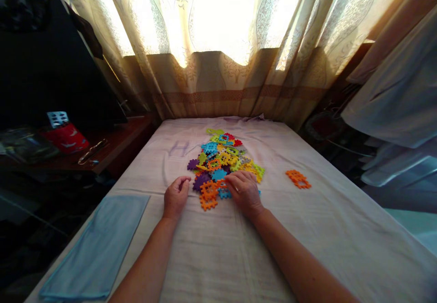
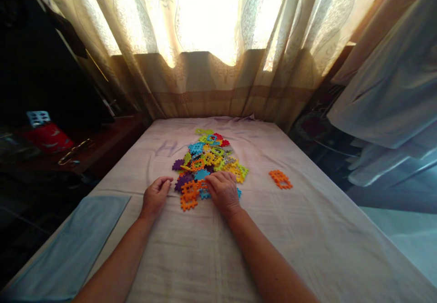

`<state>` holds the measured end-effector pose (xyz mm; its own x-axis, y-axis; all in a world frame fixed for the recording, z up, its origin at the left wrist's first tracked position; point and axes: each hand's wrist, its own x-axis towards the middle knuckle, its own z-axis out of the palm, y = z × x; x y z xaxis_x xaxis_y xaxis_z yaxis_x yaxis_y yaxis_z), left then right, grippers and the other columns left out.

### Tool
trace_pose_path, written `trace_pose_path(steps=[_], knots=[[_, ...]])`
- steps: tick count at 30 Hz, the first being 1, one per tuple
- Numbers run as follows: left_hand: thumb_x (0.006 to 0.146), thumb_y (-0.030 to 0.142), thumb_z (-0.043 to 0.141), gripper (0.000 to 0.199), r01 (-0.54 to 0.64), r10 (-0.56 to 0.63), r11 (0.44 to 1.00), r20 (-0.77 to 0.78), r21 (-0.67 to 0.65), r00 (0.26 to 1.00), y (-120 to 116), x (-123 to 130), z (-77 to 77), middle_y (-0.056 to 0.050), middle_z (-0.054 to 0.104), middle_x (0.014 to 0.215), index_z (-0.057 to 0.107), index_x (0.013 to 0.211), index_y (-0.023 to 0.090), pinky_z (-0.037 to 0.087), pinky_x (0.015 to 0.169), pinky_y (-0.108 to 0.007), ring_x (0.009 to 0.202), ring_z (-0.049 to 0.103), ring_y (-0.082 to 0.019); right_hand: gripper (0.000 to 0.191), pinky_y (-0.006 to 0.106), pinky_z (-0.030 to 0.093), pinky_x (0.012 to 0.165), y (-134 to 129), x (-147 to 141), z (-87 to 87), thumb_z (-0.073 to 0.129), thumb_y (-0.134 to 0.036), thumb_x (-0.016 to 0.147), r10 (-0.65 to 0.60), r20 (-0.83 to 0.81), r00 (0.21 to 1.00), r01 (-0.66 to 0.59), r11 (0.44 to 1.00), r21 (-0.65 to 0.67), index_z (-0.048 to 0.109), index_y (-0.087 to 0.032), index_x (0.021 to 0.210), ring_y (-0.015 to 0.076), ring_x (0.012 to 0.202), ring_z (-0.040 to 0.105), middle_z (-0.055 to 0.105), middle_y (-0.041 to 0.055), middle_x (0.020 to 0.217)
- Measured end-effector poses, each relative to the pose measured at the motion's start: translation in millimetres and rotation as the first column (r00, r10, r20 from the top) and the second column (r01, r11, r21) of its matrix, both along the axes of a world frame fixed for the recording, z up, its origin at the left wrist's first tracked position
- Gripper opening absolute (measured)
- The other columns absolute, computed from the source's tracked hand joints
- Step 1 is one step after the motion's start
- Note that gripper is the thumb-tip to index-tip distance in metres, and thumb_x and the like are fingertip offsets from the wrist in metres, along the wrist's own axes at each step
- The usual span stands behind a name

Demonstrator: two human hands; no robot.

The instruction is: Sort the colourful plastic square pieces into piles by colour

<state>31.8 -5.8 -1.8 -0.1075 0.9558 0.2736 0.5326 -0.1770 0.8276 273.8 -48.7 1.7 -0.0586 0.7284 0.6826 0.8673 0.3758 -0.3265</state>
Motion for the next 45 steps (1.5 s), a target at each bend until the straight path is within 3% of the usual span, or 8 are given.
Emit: trace_pose_path(steps=[7,14,19,26,29,33,37,45], knots=[[0.079,0.045,0.052,0.033,0.015,-0.015,1.0,0.032,0.002,0.999,2.8,-2.1,-3.9,-0.005,0.077,0.088,0.072,0.09,0.022,0.054,0.075,-0.03,0.081,0.07,-0.021,0.027,0.035,0.053,0.082,11.4,25.9,15.3,0.055,-0.041,0.089,-0.081,-0.431,0.899,0.066,0.997,-0.049,0.073,-0.022,0.095,0.0203,0.083,0.068,0.076,0.0071,0.092],[0.078,0.049,0.052,0.036,0.014,-0.015,1.0,0.072,0.006,0.997,5.9,-3.1,-9.1,-0.005,0.077,0.089,0.072,0.092,0.022,0.054,0.077,-0.031,0.083,0.071,-0.021,0.03,0.034,0.057,0.069,7.1,136.7,20.2,0.065,-0.037,0.07,-0.415,-0.694,0.589,0.338,0.906,-0.255,0.071,-0.013,0.088,0.0204,0.069,0.068,0.074,0.0097,0.078],[0.076,0.05,0.053,0.038,0.012,-0.01,1.0,0.076,-0.017,0.997,7.1,-3.9,-8.9,-0.006,0.076,0.09,0.072,0.092,0.021,0.054,0.078,-0.032,0.085,0.071,-0.022,0.018,0.026,0.052,0.05,-11.9,185.0,18.6,0.067,-0.025,0.063,-0.559,-0.753,0.348,0.372,0.819,-0.437,0.07,-0.014,0.077,0.0162,0.053,0.062,0.065,0.0013,0.057],[0.077,0.05,0.052,0.039,0.008,-0.007,1.0,0.065,-0.024,0.998,5.7,-2.4,-5.3,-0.006,0.076,0.09,0.071,0.093,0.021,0.054,0.077,-0.032,0.084,0.071,-0.022,0.016,0.028,0.051,0.057,-19.6,189.6,16.1,0.062,-0.02,0.068,-0.694,-0.53,0.488,0.342,0.71,-0.615,0.074,-0.013,0.076,0.0169,0.054,0.062,0.066,0.0021,0.057],[0.076,0.05,0.052,0.039,0.007,-0.005,1.0,0.063,-0.021,0.998,5.6,-2.3,-5.0,-0.006,0.076,0.089,0.071,0.093,0.02,0.055,0.075,-0.031,0.082,0.071,-0.022,0.021,0.03,0.05,0.061,-23.1,192.3,20.8,0.062,-0.026,0.071,-0.781,-0.269,0.564,0.47,0.572,-0.673,0.077,-0.015,0.082,0.0213,0.065,0.066,0.071,0.0058,0.067],[0.076,0.05,0.053,0.038,0.013,-0.012,1.0,0.065,-0.016,0.998,5.5,-2.9,-5.1,-0.006,0.076,0.089,0.071,0.091,0.02,0.055,0.075,-0.031,0.081,0.071,-0.022,0.023,0.032,0.046,0.06,-26.7,191.3,29.6,0.062,-0.032,0.073,-0.834,0.033,0.551,0.648,0.402,-0.647,0.079,-0.02,0.083,0.0254,0.073,0.068,0.076,0.0086,0.081],[0.076,0.051,0.052,0.039,0.02,-0.019,1.0,0.055,-0.014,0.998,4.7,-2.8,-4.0,-0.005,0.076,0.088,0.071,0.091,0.02,0.054,0.076,-0.031,0.082,0.071,-0.022,0.026,0.031,0.044,0.058,-27.8,184.3,39.4,0.059,-0.032,0.075,-0.829,0.083,0.553,0.723,0.428,-0.542,0.08,-0.022,0.085,0.0238,0.071,0.067,0.076,0.0083,0.082],[0.076,0.051,0.051,0.038,0.014,-0.013,1.0,0.063,-0.013,0.998,5.7,-2.8,-6.3,-0.005,0.077,0.088,0.071,0.091,0.021,0.054,0.076,-0.031,0.082,0.071,-0.022,0.03,0.031,0.043,0.061,-22.1,156.3,59.8,0.055,-0.036,0.079,-0.764,-0.036,0.645,0.686,0.599,-0.414,0.079,-0.021,0.089,0.0235,0.072,0.065,0.074,0.0079,0.08]])
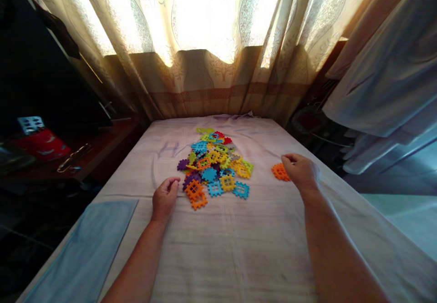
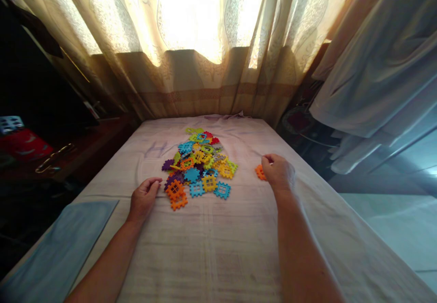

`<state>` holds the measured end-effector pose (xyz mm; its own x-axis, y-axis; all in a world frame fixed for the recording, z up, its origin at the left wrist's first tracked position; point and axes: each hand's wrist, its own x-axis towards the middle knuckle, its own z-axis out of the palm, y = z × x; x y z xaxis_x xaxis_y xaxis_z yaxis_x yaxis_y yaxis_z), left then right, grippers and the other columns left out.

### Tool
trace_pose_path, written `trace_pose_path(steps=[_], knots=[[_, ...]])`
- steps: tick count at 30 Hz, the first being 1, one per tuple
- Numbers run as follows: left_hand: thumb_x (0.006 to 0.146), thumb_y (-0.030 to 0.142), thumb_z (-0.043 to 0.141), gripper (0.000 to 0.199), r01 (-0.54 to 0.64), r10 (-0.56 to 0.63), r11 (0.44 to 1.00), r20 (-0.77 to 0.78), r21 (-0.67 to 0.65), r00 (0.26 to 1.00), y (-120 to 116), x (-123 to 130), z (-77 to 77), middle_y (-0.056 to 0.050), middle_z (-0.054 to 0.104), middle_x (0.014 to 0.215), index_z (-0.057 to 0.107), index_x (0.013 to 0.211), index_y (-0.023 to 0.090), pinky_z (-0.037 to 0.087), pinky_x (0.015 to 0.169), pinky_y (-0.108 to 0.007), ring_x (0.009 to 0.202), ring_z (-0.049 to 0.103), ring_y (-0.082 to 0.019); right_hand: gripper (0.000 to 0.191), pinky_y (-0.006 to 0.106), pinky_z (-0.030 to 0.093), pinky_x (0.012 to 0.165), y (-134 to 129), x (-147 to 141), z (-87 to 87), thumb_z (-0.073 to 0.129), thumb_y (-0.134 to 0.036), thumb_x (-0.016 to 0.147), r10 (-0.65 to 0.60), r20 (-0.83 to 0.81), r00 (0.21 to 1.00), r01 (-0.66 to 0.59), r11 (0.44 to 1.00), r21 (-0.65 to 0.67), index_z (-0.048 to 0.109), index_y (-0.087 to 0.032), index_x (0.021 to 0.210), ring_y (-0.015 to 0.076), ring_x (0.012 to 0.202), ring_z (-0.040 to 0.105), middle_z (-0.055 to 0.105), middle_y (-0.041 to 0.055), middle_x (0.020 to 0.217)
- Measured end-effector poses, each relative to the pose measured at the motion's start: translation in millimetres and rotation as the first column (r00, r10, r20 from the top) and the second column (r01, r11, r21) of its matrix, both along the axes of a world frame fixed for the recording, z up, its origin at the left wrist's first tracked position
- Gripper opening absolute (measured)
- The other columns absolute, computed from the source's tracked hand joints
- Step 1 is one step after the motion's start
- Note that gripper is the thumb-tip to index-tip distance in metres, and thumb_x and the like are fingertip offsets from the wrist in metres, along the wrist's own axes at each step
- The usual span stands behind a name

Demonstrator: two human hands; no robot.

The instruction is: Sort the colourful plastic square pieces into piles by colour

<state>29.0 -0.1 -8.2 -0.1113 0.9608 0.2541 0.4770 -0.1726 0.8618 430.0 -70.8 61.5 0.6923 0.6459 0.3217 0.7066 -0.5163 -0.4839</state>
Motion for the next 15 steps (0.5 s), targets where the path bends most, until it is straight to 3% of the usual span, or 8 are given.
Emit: trace_pose_path(steps=[4,8,12,15], knots=[[0.077,0.05,0.052,0.038,-0.009,0.009,1.0,-0.004,0.0,1.0,0.0,-0.1,-1.3,-0.005,0.076,0.087,0.071,0.091,0.021,0.053,0.074,-0.03,0.081,0.071,-0.021,0.03,0.03,0.042,0.061,6.2,-20.5,1.9,0.054,-0.036,0.08,0.095,0.029,0.995,-0.096,0.994,0.056,0.078,-0.02,0.089,0.0222,0.068,0.063,0.073,0.0074,0.077],[0.077,0.048,0.05,0.037,-0.014,0.014,1.0,-0.017,0.003,1.0,-1.1,1.1,0.0,-0.005,0.076,0.085,0.072,0.091,0.021,0.053,0.072,-0.03,0.079,0.07,-0.021,0.027,0.029,0.042,0.062,11.1,-53.3,-2.1,0.053,-0.034,0.082,0.261,0.107,0.959,-0.275,0.952,0.138,0.076,-0.021,0.086,0.0198,0.068,0.064,0.073,0.0065,0.08],[0.079,0.045,0.05,0.034,0.0,0.0,1.0,-0.025,0.01,1.0,-2.2,2.1,2.1,-0.004,0.076,0.086,0.072,0.091,0.021,0.052,0.071,-0.029,0.077,0.07,-0.019,0.022,0.027,0.045,0.066,10.3,-100.1,-12.4,0.053,-0.029,0.087,0.498,0.191,0.846,-0.527,0.836,0.152,0.074,-0.022,0.087,0.0177,0.074,0.065,0.074,0.0052,0.087],[0.08,0.043,0.051,0.032,-0.003,0.004,1.0,-0.022,0.012,1.0,-2.7,2.5,2.7,-0.003,0.076,0.086,0.072,0.091,0.021,0.052,0.071,-0.028,0.076,0.069,-0.018,0.02,0.027,0.047,0.073,6.0,-132.5,-22.7,0.054,-0.025,0.09,0.632,0.259,0.73,-0.67,0.737,0.09,0.073,-0.023,0.088,0.0181,0.082,0.066,0.074,0.0053,0.09]])
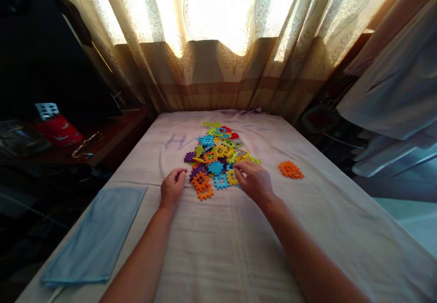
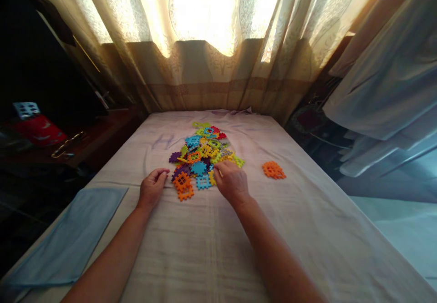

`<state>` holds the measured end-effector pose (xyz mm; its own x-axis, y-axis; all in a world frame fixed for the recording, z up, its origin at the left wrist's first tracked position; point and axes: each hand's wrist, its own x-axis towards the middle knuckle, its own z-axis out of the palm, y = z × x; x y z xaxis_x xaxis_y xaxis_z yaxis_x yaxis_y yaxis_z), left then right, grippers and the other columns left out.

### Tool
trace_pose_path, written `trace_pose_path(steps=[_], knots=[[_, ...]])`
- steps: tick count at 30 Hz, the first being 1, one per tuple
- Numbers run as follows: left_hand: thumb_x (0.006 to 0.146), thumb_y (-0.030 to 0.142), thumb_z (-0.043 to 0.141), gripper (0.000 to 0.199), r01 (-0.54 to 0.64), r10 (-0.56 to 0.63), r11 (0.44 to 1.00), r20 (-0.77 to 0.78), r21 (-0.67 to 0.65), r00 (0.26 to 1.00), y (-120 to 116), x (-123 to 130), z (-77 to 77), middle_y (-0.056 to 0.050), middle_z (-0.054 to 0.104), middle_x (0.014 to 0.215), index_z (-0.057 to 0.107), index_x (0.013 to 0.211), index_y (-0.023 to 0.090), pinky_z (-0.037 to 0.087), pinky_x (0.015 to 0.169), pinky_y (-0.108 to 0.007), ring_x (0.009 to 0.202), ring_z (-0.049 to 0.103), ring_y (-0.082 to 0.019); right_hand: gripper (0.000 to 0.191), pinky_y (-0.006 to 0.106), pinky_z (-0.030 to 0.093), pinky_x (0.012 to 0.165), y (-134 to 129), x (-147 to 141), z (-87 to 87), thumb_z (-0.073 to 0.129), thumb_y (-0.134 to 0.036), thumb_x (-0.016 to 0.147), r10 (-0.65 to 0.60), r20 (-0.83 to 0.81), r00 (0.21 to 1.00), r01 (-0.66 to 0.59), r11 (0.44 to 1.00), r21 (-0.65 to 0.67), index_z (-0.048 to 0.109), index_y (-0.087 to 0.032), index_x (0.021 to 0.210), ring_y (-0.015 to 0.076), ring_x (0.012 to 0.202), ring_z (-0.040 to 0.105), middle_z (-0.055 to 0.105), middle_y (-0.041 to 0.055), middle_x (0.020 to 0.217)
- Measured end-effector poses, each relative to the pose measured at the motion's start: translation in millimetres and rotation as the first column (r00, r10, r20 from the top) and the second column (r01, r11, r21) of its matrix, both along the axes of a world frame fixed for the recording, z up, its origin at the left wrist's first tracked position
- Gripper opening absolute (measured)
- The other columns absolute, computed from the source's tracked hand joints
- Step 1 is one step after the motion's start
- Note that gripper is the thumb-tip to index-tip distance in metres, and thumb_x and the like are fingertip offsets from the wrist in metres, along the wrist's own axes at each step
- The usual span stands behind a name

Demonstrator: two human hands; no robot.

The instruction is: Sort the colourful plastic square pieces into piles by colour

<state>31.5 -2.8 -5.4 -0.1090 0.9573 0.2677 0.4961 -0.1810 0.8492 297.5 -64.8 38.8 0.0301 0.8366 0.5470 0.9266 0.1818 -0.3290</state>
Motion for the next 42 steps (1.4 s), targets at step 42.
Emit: trace_pose_path(steps=[42], knots=[[0.084,0.018,0.054,0.036,0.344,-0.228,0.925,-0.491,0.159,0.841,-34.0,-3.3,-12.5,-0.008,0.065,0.127,0.067,0.118,0.022,0.042,0.111,-0.043,0.121,0.056,-0.023,0.039,0.039,0.044,0.098,-19.5,-93.0,-38.4,0.061,-0.038,0.088,0.038,-0.063,0.997,-0.044,0.994,-0.097,0.067,-0.017,0.121,0.027,0.11,0.058,0.066,0.0146,0.121]])
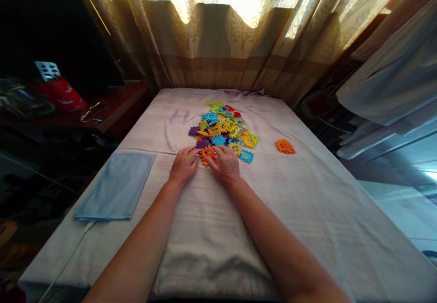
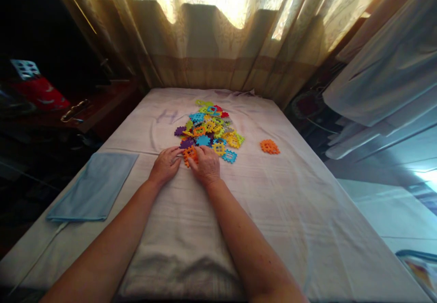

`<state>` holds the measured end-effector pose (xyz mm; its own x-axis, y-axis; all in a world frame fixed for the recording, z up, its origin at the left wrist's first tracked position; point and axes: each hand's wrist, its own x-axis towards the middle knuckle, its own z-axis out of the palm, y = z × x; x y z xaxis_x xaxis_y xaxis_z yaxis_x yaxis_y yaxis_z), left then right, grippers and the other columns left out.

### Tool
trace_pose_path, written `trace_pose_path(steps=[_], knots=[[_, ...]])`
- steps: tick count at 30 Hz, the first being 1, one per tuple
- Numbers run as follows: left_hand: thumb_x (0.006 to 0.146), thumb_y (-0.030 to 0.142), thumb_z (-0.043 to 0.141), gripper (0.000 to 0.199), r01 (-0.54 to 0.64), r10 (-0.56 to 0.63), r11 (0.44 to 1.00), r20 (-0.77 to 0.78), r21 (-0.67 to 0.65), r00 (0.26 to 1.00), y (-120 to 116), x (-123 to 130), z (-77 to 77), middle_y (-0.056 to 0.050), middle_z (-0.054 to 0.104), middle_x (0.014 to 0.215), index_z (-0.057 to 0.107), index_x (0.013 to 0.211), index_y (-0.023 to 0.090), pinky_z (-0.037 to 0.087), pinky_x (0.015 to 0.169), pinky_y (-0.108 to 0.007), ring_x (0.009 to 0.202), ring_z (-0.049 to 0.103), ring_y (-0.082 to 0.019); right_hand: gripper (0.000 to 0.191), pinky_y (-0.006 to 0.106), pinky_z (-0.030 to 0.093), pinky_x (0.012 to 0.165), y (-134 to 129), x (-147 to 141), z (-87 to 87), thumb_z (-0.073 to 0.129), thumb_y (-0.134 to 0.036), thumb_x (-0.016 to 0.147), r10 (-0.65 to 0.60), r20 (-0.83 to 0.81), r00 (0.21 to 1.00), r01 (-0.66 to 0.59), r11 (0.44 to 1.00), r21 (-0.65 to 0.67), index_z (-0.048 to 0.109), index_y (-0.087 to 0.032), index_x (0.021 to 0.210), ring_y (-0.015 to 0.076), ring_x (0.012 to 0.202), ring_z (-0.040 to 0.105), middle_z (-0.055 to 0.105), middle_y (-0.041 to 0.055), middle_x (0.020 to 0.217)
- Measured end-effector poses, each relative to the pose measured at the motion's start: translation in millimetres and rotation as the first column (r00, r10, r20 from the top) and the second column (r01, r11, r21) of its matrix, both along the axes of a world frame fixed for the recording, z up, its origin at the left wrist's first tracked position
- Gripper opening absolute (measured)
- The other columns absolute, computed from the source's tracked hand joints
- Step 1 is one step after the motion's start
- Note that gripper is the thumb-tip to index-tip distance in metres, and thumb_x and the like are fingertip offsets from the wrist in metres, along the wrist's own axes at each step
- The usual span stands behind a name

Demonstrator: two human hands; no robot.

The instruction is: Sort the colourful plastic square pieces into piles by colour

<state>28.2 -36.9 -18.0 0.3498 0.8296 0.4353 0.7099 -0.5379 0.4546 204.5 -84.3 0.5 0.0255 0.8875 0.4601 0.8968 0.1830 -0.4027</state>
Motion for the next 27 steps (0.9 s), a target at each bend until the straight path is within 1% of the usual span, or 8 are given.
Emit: trace_pose_path(steps=[4,11,14,17,20,23,25,27], knots=[[0.086,0.022,0.056,0.033,0.011,-0.011,1.0,0.003,-0.006,1.0,0.7,-2.1,-0.9,-0.007,0.063,0.128,0.068,0.116,0.024,0.042,0.11,-0.043,0.121,0.056,-0.023,0.044,0.041,0.043,0.097,5.4,-5.5,-1.6,0.064,-0.043,0.087,0.013,0.025,1.0,-0.012,0.999,-0.043,0.066,-0.017,0.122,0.0284,0.109,0.058,0.066,0.015,0.12],[0.088,0.024,0.054,0.035,0.055,-0.055,0.997,0.005,-0.052,0.998,1.1,-4.8,2.6,-0.007,0.061,0.133,0.068,0.119,0.026,0.042,0.111,-0.042,0.123,0.055,-0.022,0.042,0.042,0.043,0.098,6.2,-4.4,-4.1,0.06,-0.039,0.089,0.012,0.019,1.0,-0.011,0.997,-0.071,0.064,-0.019,0.125,0.0288,0.11,0.059,0.066,0.014,0.123],[0.087,0.026,0.054,0.041,0.068,-0.067,0.995,0.016,-0.069,0.998,1.3,-5.7,4.6,-0.005,0.06,0.136,0.062,0.128,0.026,0.041,0.112,-0.041,0.125,0.054,-0.022,0.042,0.041,0.044,0.098,7.4,-1.6,-2.6,0.059,-0.039,0.089,0.011,-0.011,1.0,-0.011,0.999,-0.05,0.064,-0.019,0.125,0.0285,0.11,0.059,0.066,0.014,0.124],[0.087,0.029,0.055,0.045,0.055,-0.053,0.997,0.033,-0.062,0.998,1.9,-6.5,4.9,-0.006,0.06,0.136,0.059,0.131,0.024,0.04,0.112,-0.041,0.125,0.055,-0.022,0.041,0.039,0.043,0.1,8.5,8.4,4.0,0.058,-0.038,0.088,-0.003,-0.052,0.999,0.004,1.0,0.017,0.065,-0.018,0.123,0.0274,0.111,0.059,0.067,0.0136,0.123],[0.087,0.03,0.055,0.039,0.056,-0.055,0.997,0.012,-0.056,0.998,1.9,-6.8,4.7,-0.007,0.061,0.135,0.064,0.124,0.023,0.041,0.111,-0.041,0.124,0.055,-0.022,0.04,0.04,0.042,0.102,8.3,33.8,14.0,0.057,-0.036,0.088,-0.073,-0.075,0.995,0.08,0.993,0.092,0.065,-0.017,0.121,0.0272,0.112,0.059,0.067,0.0137,0.123],[0.086,0.032,0.056,0.035,0.061,-0.062,0.997,-0.018,-0.054,0.998,1.5,-6.2,4.5,-0.007,0.06,0.136,0.068,0.118,0.025,0.042,0.111,-0.042,0.124,0.055,-0.024,0.038,0.041,0.042,0.101,3.0,76.1,19.9,0.056,-0.036,0.087,-0.173,-0.066,0.983,0.18,0.977,0.116,0.066,-0.016,0.118,0.0278,0.112,0.06,0.068,0.0144,0.121],[0.086,0.034,0.058,0.033,0.067,-0.069,0.997,-0.026,-0.044,0.997,1.4,-5.5,3.7,-0.007,0.057,0.138,0.07,0.115,0.026,0.041,0.111,-0.043,0.126,0.054,-0.025,0.037,0.042,0.044,0.099,-4.8,109.7,18.6,0.056,-0.037,0.086,-0.257,-0.04,0.966,0.26,0.96,0.103,0.067,-0.016,0.115,0.0282,0.108,0.061,0.07,0.0146,0.115],[0.084,0.035,0.06,0.032,0.075,-0.077,0.997,-0.036,-0.032,0.996,1.4,-4.8,2.7,-0.008,0.054,0.141,0.071,0.113,0.026,0.041,0.112,-0.045,0.129,0.051,-0.027,0.038,0.043,0.045,0.097,-14.7,142.7,13.1,0.056,-0.037,0.084,-0.373,-0.024,0.927,0.374,0.923,0.092,0.067,-0.015,0.113,0.0283,0.104,0.062,0.071,0.0147,0.111]])
